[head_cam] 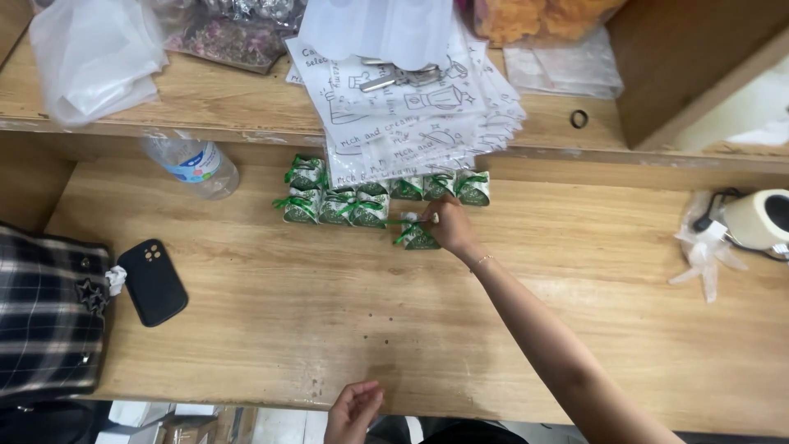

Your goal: The person is moving small packaged candles from a display shelf to a workbench.

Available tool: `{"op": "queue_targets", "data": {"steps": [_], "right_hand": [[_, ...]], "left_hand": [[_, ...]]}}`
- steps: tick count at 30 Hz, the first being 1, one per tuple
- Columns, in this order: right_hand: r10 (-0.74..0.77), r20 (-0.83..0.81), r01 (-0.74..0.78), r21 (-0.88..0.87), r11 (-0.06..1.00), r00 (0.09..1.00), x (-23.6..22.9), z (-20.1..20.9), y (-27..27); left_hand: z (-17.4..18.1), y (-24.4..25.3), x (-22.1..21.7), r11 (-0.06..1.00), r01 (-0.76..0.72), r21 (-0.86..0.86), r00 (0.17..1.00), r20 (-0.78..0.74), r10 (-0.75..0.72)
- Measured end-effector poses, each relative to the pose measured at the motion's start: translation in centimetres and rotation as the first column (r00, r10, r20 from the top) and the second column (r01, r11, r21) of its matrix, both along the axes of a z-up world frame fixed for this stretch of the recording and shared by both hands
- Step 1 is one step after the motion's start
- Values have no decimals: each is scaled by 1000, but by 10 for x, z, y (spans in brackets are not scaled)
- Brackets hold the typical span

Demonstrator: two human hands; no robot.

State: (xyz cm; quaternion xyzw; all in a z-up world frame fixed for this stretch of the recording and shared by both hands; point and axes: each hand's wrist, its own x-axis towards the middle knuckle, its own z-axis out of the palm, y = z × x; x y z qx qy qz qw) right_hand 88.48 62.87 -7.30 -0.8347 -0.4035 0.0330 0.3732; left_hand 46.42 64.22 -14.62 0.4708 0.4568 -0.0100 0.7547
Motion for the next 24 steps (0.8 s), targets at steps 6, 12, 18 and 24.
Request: {"op": "queue_targets", "data": {"steps": [6, 12, 18, 24], "right_hand": [[18, -14, -17, 11, 1000, 1000, 25, -50, 32], [52, 62, -44, -127, 991, 997, 33, -77, 55], [12, 24, -5, -274, 962, 1000, 29, -63, 61], [68, 151, -30, -242, 970, 986, 40, -84, 64]], "left_hand": [[4, -3, 7, 996, -51, 70, 998, 38, 48], [19, -2, 16, 986, -105, 127, 994, 16, 104], [28, -11, 25, 993, -76, 85, 996, -38, 79], [61, -16, 34, 990, 25, 142, 993, -114, -9]]}}
